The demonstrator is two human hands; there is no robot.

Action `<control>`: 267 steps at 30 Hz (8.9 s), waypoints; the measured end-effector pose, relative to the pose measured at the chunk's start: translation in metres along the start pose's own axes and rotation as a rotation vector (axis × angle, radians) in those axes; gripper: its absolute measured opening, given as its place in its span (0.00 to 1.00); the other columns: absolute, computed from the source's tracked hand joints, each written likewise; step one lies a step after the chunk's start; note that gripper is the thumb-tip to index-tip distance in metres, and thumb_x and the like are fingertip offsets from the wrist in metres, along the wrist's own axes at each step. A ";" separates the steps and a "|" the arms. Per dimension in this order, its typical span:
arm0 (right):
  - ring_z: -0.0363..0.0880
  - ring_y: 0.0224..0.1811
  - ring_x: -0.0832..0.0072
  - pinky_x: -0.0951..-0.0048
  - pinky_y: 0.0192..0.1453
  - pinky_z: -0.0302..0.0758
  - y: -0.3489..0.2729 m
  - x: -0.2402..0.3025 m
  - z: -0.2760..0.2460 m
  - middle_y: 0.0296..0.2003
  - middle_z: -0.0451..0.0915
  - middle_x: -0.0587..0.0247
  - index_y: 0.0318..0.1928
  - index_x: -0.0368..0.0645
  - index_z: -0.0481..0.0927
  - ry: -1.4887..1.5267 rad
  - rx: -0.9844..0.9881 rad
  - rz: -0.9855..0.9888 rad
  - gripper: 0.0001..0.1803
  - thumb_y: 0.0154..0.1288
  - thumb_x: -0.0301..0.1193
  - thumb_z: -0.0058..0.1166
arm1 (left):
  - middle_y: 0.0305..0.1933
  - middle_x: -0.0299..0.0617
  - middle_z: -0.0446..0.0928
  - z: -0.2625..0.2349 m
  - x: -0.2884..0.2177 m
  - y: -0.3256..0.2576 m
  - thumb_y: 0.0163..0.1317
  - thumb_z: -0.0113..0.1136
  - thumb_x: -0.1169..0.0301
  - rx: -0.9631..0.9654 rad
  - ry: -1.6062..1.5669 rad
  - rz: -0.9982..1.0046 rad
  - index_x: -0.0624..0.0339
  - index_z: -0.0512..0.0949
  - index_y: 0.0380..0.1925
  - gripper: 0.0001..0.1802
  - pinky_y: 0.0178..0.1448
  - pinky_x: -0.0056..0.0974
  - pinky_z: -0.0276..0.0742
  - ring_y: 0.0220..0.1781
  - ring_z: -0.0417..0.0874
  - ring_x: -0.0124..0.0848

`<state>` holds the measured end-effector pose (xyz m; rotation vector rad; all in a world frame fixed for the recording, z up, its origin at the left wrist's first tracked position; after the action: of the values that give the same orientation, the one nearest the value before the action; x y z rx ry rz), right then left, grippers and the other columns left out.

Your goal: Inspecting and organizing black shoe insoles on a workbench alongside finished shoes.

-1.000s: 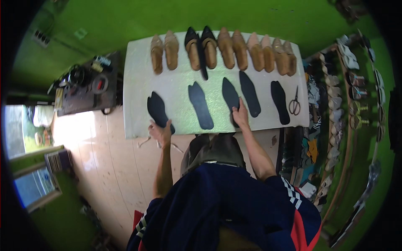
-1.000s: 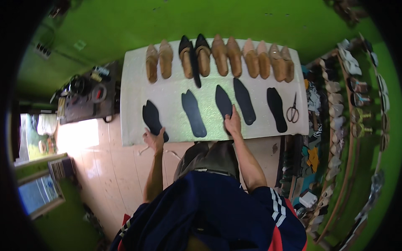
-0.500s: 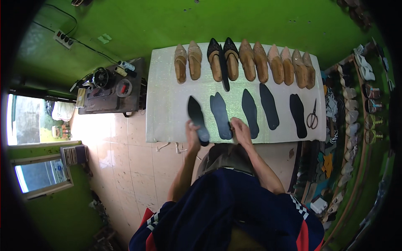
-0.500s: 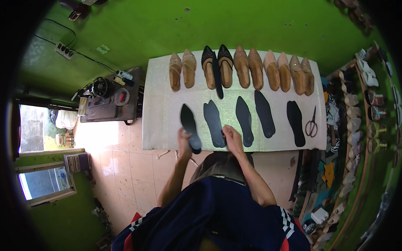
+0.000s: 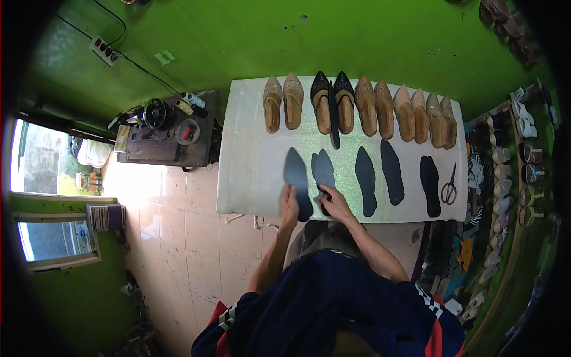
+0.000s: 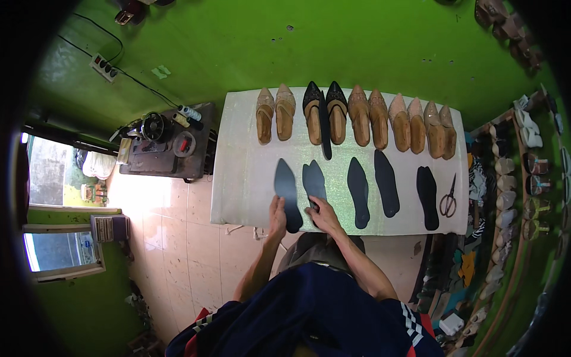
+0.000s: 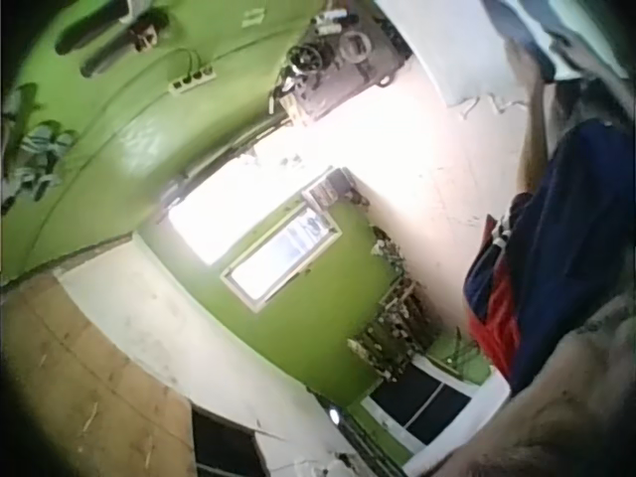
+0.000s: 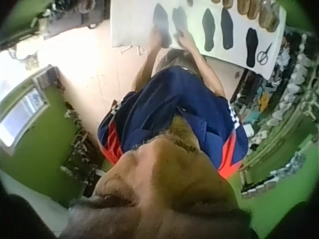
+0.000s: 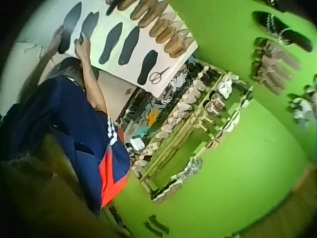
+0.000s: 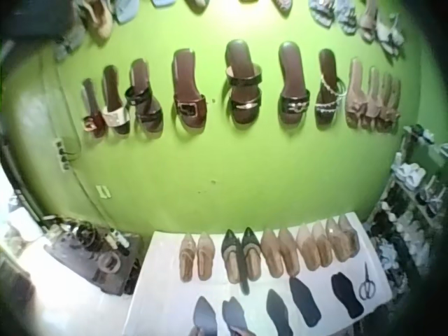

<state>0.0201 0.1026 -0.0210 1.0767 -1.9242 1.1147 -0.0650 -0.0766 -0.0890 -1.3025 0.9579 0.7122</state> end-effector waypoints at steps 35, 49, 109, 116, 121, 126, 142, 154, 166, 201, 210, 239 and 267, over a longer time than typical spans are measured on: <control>0.81 0.56 0.49 0.50 0.55 0.81 0.139 0.024 -0.064 0.53 0.79 0.48 0.66 0.38 0.76 -0.373 -0.522 0.101 0.33 0.66 0.41 0.68 | 0.55 0.49 0.81 0.000 -0.151 0.250 0.66 0.73 0.59 -0.100 0.397 0.456 0.68 0.74 0.68 0.36 0.56 0.41 0.80 0.50 0.83 0.39; 0.81 0.50 0.51 0.53 0.52 0.81 0.011 0.005 -0.042 0.46 0.78 0.51 0.47 0.43 0.81 -0.363 -0.529 0.006 0.14 0.67 0.37 0.60 | 0.44 0.55 0.89 0.004 -0.173 0.275 0.63 0.75 0.53 -0.030 0.778 0.542 0.70 0.85 0.46 0.27 0.49 0.45 0.85 0.42 0.89 0.46; 0.79 0.65 0.45 0.54 0.71 0.71 0.123 -0.193 -0.406 0.61 0.81 0.35 0.73 0.31 0.69 -0.062 -0.715 0.240 0.41 0.69 0.45 0.63 | 0.56 0.58 0.81 0.370 -0.086 -0.020 0.67 0.69 0.68 0.383 0.452 0.421 0.65 0.75 0.66 0.29 0.60 0.44 0.80 0.59 0.84 0.48; 0.67 0.73 0.40 0.49 0.77 0.62 0.119 -0.187 -0.401 0.69 0.71 0.32 0.74 0.30 0.68 -0.239 -0.803 0.123 0.44 0.72 0.53 0.60 | 0.61 0.54 0.77 0.476 -0.130 0.007 0.70 0.66 0.69 0.151 0.278 0.786 0.65 0.74 0.64 0.25 0.68 0.42 0.75 0.63 0.80 0.43; 0.73 0.66 0.47 0.49 0.70 0.69 0.072 -0.092 -0.370 0.62 0.76 0.41 0.70 0.36 0.74 -0.236 -1.121 -0.152 0.30 0.79 0.45 0.55 | 0.58 0.50 0.76 0.345 -0.174 -0.001 0.70 0.63 0.73 -0.068 0.287 0.838 0.63 0.73 0.64 0.23 0.67 0.42 0.73 0.61 0.79 0.46; 0.82 0.42 0.64 0.63 0.49 0.78 0.072 -0.025 -0.267 0.41 0.81 0.56 0.56 0.40 0.81 0.076 -0.674 -0.304 0.17 0.83 0.40 0.51 | 0.63 0.47 0.76 0.160 -0.149 0.039 0.72 0.62 0.73 -0.467 0.425 0.624 0.60 0.74 0.68 0.25 0.69 0.42 0.72 0.64 0.76 0.40; 0.62 0.73 0.40 0.39 0.77 0.59 0.171 0.097 -0.116 0.72 0.66 0.40 0.60 0.40 0.82 -0.386 -0.909 -0.204 0.33 0.68 0.53 0.65 | 0.83 0.63 0.56 0.076 -0.203 0.190 0.57 0.78 0.49 -0.319 0.829 0.581 0.47 0.81 0.66 0.37 0.80 0.73 0.51 0.84 0.52 0.65; 0.68 0.73 0.45 0.43 0.68 0.74 0.225 0.067 -0.116 0.75 0.62 0.42 0.64 0.44 0.82 -0.288 -0.606 0.229 0.37 0.64 0.57 0.62 | 0.83 0.64 0.53 -0.022 -0.132 0.057 0.68 0.71 0.67 0.003 0.613 0.569 0.57 0.73 0.71 0.32 0.82 0.63 0.57 0.83 0.57 0.62; 0.82 0.62 0.48 0.55 0.67 0.78 0.036 0.058 -0.164 0.62 0.81 0.44 0.54 0.42 0.90 -0.041 -0.703 0.017 0.41 0.60 0.67 0.65 | 0.73 0.59 0.69 0.038 -0.169 0.064 0.71 0.66 0.67 0.104 0.598 0.602 0.69 0.74 0.67 0.28 0.81 0.51 0.59 0.77 0.67 0.52; 0.82 0.58 0.43 0.51 0.58 0.81 -0.154 -0.151 -0.351 0.59 0.80 0.37 0.49 0.36 0.87 -0.413 -0.883 0.147 0.31 0.64 0.53 0.70 | 0.52 0.54 0.84 0.541 -0.143 0.013 0.64 0.73 0.54 0.244 0.150 0.015 0.71 0.84 0.52 0.29 0.57 0.45 0.82 0.52 0.87 0.46; 0.81 0.62 0.43 0.53 0.64 0.78 -0.155 -0.167 -0.352 0.63 0.79 0.35 0.52 0.32 0.88 -0.388 -0.859 0.256 0.33 0.62 0.52 0.72 | 0.51 0.45 0.79 0.367 -0.245 0.001 0.71 0.70 0.60 0.438 -0.085 0.337 0.78 0.82 0.48 0.25 0.55 0.32 0.80 0.48 0.84 0.31; 0.73 0.71 0.47 0.37 0.69 0.71 0.114 -0.091 -0.380 0.70 0.75 0.52 0.58 0.45 0.88 -0.443 -0.878 0.389 0.34 0.65 0.59 0.63 | 0.76 0.71 0.64 0.231 -0.153 0.159 0.57 0.78 0.50 -0.049 0.614 0.466 0.73 0.85 0.52 0.35 0.76 0.47 0.68 0.74 0.69 0.63; 0.60 0.80 0.52 0.30 0.84 0.40 0.101 -0.060 -0.375 0.71 0.75 0.60 0.52 0.43 0.91 -0.749 -0.956 -0.031 0.37 0.63 0.65 0.63 | 0.71 0.69 0.63 0.136 -0.046 -0.024 0.54 0.80 0.55 -0.582 0.837 0.251 0.65 0.72 0.70 0.47 0.74 0.60 0.63 0.70 0.68 0.63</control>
<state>0.0074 0.4888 0.0509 0.9783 -2.5264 -0.3628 -0.0404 0.0572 -0.0374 -2.0945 1.6842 0.6599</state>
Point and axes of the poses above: each hand's wrist, its own y-axis towards the middle knuckle, its own z-axis out of the palm, x = y × z, the point moved 4 cm from there along y, towards the middle knuckle
